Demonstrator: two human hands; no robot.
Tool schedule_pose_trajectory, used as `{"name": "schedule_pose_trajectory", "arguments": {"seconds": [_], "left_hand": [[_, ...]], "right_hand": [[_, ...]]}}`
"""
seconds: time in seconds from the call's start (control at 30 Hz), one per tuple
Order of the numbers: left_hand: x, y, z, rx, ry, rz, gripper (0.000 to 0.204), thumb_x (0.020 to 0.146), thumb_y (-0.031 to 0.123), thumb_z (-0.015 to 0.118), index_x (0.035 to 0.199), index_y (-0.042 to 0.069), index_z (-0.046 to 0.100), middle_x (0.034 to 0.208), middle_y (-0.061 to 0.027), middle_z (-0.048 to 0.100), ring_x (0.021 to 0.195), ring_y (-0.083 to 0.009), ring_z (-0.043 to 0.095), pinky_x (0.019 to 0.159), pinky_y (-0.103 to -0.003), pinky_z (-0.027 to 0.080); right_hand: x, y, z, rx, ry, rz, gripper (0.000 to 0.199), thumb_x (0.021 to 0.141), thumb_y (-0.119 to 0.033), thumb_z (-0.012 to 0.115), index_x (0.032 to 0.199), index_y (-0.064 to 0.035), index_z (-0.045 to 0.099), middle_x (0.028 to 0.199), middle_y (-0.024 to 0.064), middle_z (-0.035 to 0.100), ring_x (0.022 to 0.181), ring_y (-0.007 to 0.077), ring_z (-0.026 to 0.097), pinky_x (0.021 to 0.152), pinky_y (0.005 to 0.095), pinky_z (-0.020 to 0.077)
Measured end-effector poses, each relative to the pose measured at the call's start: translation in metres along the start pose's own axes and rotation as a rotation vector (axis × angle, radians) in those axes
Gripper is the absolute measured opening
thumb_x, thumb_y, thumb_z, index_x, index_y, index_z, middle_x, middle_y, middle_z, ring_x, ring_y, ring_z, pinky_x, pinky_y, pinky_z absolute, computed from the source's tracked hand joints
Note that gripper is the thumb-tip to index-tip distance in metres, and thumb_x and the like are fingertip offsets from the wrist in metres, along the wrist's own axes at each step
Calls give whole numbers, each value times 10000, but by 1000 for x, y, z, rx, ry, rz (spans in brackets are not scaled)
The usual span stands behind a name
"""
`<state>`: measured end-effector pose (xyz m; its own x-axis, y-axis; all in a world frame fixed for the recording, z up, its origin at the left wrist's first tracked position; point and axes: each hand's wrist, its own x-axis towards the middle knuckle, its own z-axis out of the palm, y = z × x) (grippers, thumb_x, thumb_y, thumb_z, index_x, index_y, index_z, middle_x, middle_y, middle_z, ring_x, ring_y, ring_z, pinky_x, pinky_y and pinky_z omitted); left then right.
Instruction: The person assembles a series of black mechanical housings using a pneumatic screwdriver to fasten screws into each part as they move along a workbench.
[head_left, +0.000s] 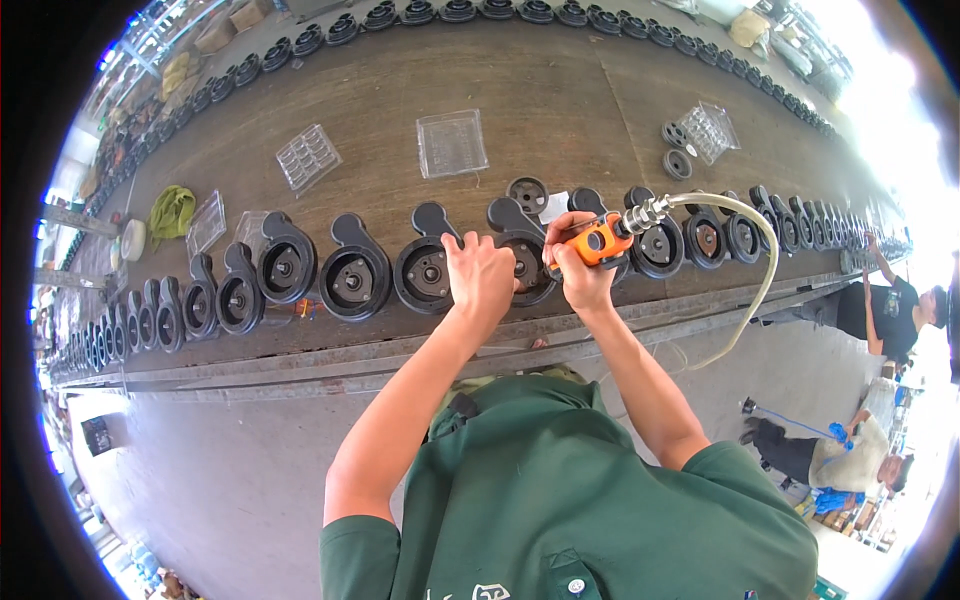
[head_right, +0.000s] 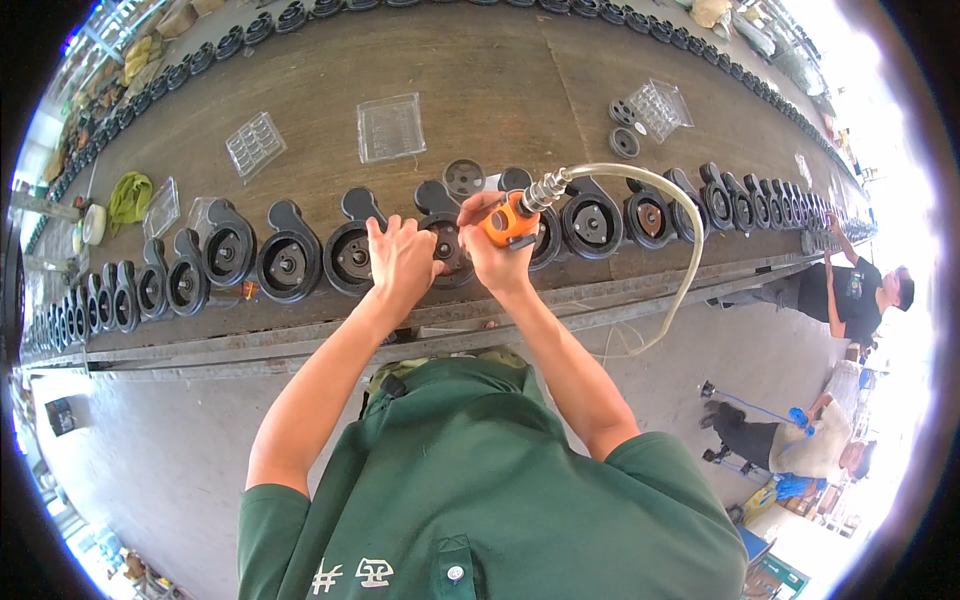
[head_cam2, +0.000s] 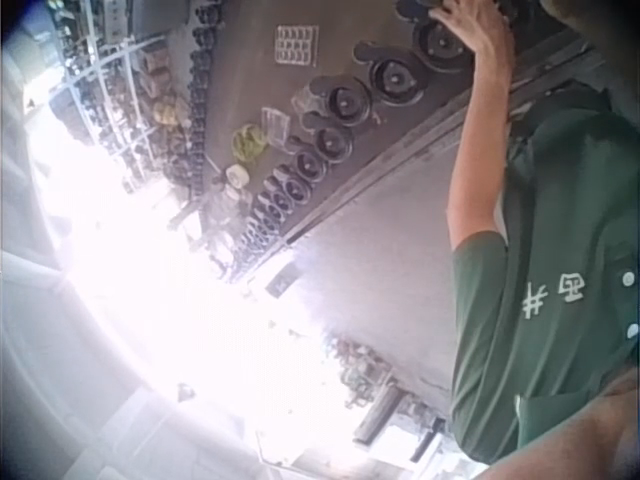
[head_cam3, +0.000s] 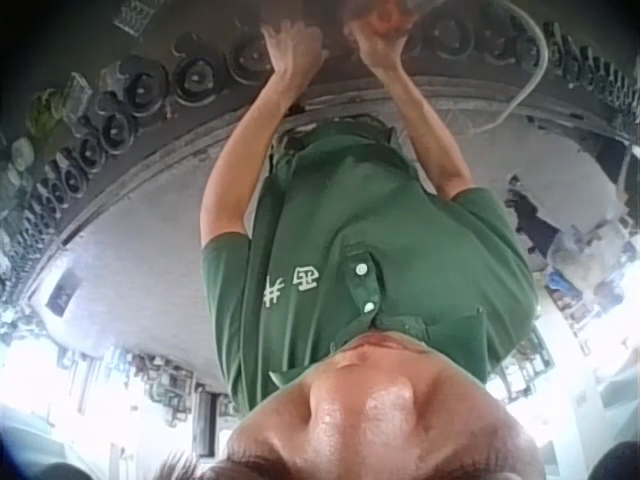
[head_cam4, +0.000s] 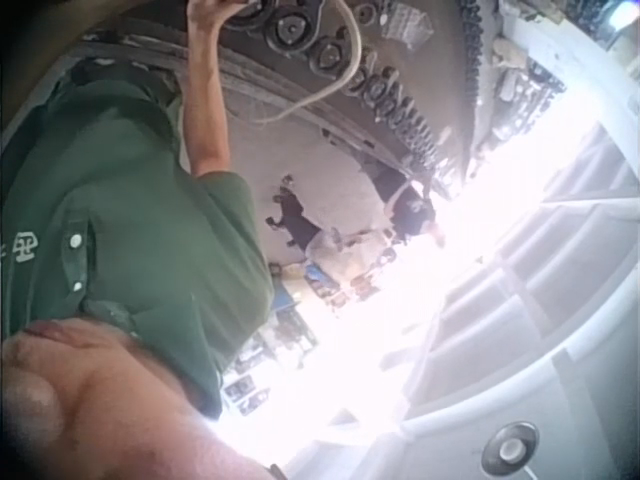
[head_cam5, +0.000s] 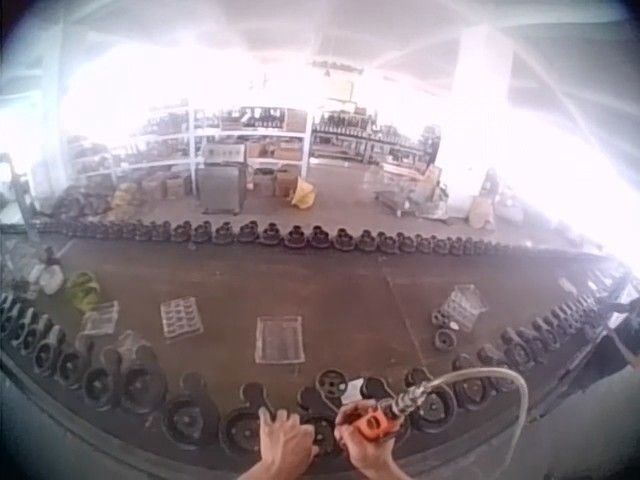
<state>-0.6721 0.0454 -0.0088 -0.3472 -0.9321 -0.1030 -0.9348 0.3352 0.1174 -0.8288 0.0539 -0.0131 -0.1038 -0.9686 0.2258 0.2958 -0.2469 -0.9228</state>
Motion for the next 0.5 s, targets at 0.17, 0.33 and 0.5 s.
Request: {"name": "schedule_pose_trajectory", "arguments": {"seconds": [0.17,0.33,0.5], "left_hand": [[0,0,2,-11,5,7,350,734,408,853,963,151,787,971,-64,706,1074,-252,622,1019,-535,379],[1,-1,3,-8,31,14,344,718,385,862,967,162,783,953,-59,702,1049,-252,622,1010,-535,381],[0,-1,4,-27,44,-2,266,729,359,852,894,161,787,943,-58,710,1064,-246,617,1055,-553,343]], "right_hand": [[-2,4,-2,10,-7,-21,223,815,109,607,1018,18,596,861,86,654,692,113,630,601,249,522],[-10,7,-5,-30,-120,-36,216,846,86,613,1045,6,583,884,68,642,752,119,622,658,253,523],[-16,13,0,-75,-142,-57,239,814,104,626,1031,7,595,944,70,649,810,119,627,729,260,519]]}}
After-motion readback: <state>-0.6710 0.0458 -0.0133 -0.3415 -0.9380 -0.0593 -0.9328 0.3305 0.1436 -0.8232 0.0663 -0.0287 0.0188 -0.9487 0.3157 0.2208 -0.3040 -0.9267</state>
